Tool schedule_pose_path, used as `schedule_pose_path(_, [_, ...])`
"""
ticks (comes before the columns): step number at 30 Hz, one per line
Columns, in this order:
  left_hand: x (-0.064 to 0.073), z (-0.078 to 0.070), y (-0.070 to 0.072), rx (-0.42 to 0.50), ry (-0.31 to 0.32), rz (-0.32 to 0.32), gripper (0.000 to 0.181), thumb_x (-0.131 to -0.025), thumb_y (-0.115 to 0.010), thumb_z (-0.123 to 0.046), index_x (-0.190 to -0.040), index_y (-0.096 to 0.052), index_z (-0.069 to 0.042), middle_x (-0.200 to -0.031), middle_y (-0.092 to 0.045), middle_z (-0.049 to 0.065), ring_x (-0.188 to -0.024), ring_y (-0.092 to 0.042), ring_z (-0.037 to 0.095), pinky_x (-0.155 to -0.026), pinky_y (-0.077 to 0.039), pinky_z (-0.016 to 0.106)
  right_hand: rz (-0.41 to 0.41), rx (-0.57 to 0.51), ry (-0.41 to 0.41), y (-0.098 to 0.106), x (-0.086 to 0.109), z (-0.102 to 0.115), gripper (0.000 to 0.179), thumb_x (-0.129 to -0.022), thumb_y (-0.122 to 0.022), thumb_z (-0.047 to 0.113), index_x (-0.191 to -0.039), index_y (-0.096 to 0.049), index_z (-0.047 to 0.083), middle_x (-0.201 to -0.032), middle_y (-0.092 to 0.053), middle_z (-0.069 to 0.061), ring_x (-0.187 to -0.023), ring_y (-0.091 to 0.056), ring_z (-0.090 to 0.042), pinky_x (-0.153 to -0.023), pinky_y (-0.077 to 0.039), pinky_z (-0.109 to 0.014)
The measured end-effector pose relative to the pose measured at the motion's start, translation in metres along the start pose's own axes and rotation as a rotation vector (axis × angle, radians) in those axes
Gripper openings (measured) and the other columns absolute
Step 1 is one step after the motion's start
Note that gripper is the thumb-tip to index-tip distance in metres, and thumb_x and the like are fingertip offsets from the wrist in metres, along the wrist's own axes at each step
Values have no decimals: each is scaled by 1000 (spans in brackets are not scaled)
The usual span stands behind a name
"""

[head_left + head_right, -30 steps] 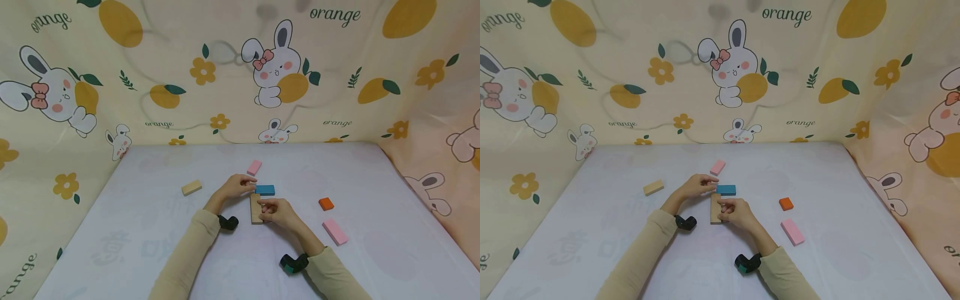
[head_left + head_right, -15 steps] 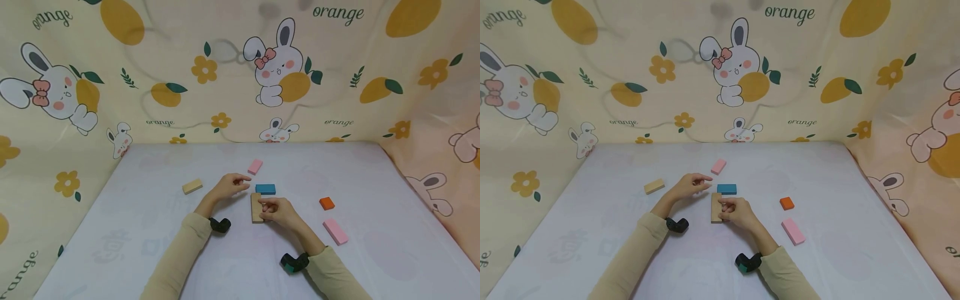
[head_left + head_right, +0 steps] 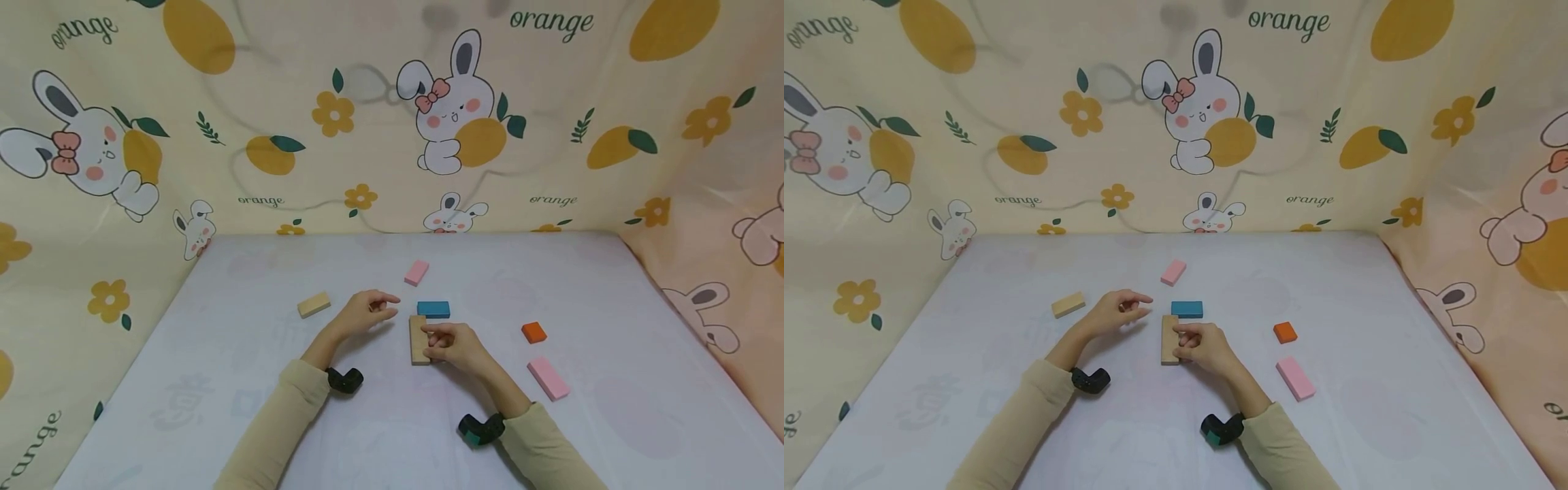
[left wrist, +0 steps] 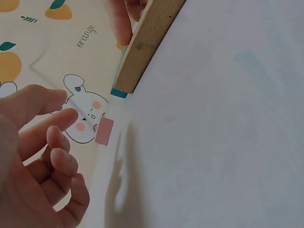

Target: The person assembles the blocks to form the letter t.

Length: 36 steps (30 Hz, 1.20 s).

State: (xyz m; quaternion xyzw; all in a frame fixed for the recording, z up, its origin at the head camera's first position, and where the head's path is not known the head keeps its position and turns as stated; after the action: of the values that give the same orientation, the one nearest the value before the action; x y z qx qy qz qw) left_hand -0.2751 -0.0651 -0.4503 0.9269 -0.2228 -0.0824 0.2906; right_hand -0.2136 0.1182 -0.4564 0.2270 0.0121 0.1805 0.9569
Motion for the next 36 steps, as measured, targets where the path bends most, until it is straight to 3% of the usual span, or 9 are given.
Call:
schedule_pose_path(21, [24, -3, 24, 14, -18, -57, 32, -90, -66, -15, -119, -66, 0, -80, -51, 4, -72, -47, 11, -61, -39, 17, 0, 2, 15, 1, 0, -1, 42, -79, -73, -2, -118, -61, -14, -86, -65, -24, -67, -51, -4, -57, -43, -11])
schedule_pose_path(36, [45, 11, 44, 32, 10, -91, 32, -91, -65, -13, -118, -65, 3, -81, -51, 4, -73, -46, 9, -64, -40, 16, -23, 24, 22, 1, 1, 0, 40, -78, -74, -1, -115, -63, -13, -86, -65, -22, -68, -52, -4, -57, -44, -12])
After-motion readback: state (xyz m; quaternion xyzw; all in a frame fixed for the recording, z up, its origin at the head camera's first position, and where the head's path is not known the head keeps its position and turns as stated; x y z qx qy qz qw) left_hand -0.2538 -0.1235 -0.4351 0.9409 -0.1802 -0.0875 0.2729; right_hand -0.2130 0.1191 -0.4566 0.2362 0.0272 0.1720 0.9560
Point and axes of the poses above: each hand's wrist, its own x-axis away from the middle knuckle, its own y-axis out of the back of the hand, z = x × y, the point moved 6 cm from there along -x, towards the middle knuckle
